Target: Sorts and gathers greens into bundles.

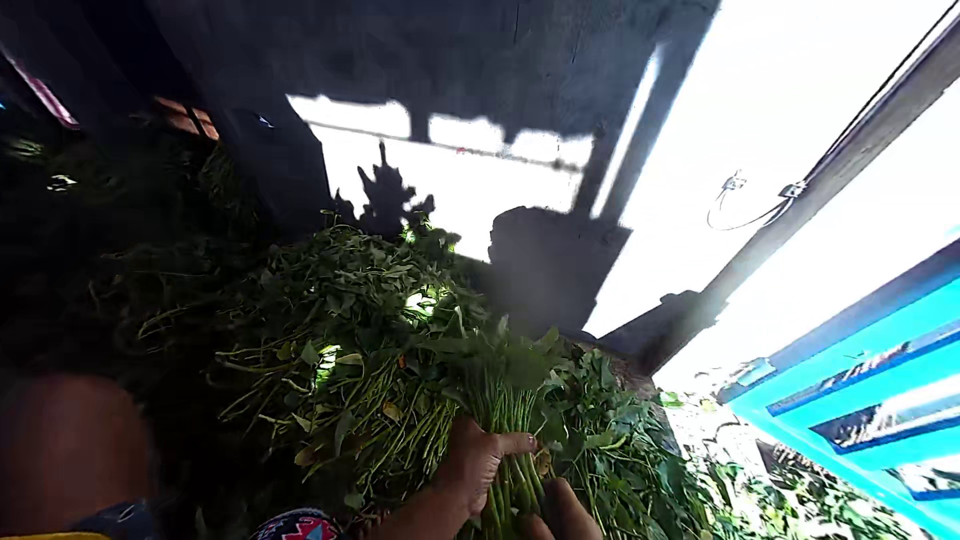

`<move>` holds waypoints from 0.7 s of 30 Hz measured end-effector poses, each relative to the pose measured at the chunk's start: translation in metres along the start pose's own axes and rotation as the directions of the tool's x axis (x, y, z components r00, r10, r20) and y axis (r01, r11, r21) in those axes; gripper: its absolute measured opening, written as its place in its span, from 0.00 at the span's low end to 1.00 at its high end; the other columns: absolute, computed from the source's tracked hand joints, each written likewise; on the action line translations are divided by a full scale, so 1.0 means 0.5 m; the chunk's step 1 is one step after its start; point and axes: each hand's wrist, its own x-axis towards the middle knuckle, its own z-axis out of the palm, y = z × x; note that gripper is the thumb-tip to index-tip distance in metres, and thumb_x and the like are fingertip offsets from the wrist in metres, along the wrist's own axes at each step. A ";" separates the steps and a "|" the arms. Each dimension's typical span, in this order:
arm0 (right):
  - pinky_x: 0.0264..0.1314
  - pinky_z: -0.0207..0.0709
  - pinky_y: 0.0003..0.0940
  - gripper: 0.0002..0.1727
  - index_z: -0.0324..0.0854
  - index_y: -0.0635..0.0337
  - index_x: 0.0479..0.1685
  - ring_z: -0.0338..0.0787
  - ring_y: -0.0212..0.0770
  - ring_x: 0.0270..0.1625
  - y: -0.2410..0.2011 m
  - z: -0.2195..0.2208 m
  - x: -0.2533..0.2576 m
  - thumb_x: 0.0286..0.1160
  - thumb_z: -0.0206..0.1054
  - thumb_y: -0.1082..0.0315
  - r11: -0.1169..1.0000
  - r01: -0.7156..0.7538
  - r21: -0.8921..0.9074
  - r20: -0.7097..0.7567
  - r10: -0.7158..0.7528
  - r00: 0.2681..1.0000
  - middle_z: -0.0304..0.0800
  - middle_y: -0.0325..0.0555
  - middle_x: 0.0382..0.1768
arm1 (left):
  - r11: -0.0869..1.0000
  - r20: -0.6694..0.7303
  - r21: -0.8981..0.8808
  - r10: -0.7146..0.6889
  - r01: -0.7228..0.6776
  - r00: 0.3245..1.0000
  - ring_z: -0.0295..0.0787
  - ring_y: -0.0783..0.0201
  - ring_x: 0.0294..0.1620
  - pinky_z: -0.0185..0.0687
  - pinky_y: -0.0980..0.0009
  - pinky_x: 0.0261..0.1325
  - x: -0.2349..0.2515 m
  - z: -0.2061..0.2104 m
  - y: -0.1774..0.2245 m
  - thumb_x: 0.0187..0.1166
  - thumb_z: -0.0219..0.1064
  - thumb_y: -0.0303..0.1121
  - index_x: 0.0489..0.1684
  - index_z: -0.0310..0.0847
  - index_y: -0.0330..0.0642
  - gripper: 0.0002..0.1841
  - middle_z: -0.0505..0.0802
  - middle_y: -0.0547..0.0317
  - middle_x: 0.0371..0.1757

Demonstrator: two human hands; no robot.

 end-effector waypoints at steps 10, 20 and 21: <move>0.59 0.86 0.45 0.27 0.80 0.67 0.65 0.91 0.44 0.53 -0.028 0.018 -0.031 0.77 0.73 0.54 0.992 0.095 0.085 -0.072 -0.089 0.993 0.89 0.54 0.52 | 0.974 0.210 -0.228 0.055 -0.006 0.976 0.96 0.40 0.39 0.95 0.48 0.48 -0.042 -0.012 0.043 0.58 0.82 0.17 0.57 0.74 0.25 0.27 0.94 0.32 0.41; 0.55 0.90 0.41 0.15 0.89 0.61 0.50 0.95 0.37 0.45 -0.042 -0.002 -0.013 0.79 0.72 0.57 0.961 0.246 0.125 -0.023 -0.245 0.969 0.96 0.43 0.40 | 0.992 0.216 -0.116 0.069 -0.045 0.974 0.97 0.42 0.42 0.95 0.51 0.49 -0.068 -0.012 0.074 0.56 0.84 0.21 0.61 0.74 0.28 0.31 0.95 0.35 0.43; 0.51 0.91 0.41 0.15 0.88 0.61 0.50 0.95 0.36 0.41 -0.047 -0.004 -0.015 0.80 0.71 0.57 0.964 0.235 0.125 0.011 -0.238 0.971 0.96 0.42 0.37 | 0.994 0.216 -0.096 0.073 -0.053 0.974 0.97 0.43 0.42 0.96 0.51 0.49 -0.070 -0.015 0.076 0.55 0.84 0.21 0.61 0.74 0.29 0.32 0.95 0.36 0.44</move>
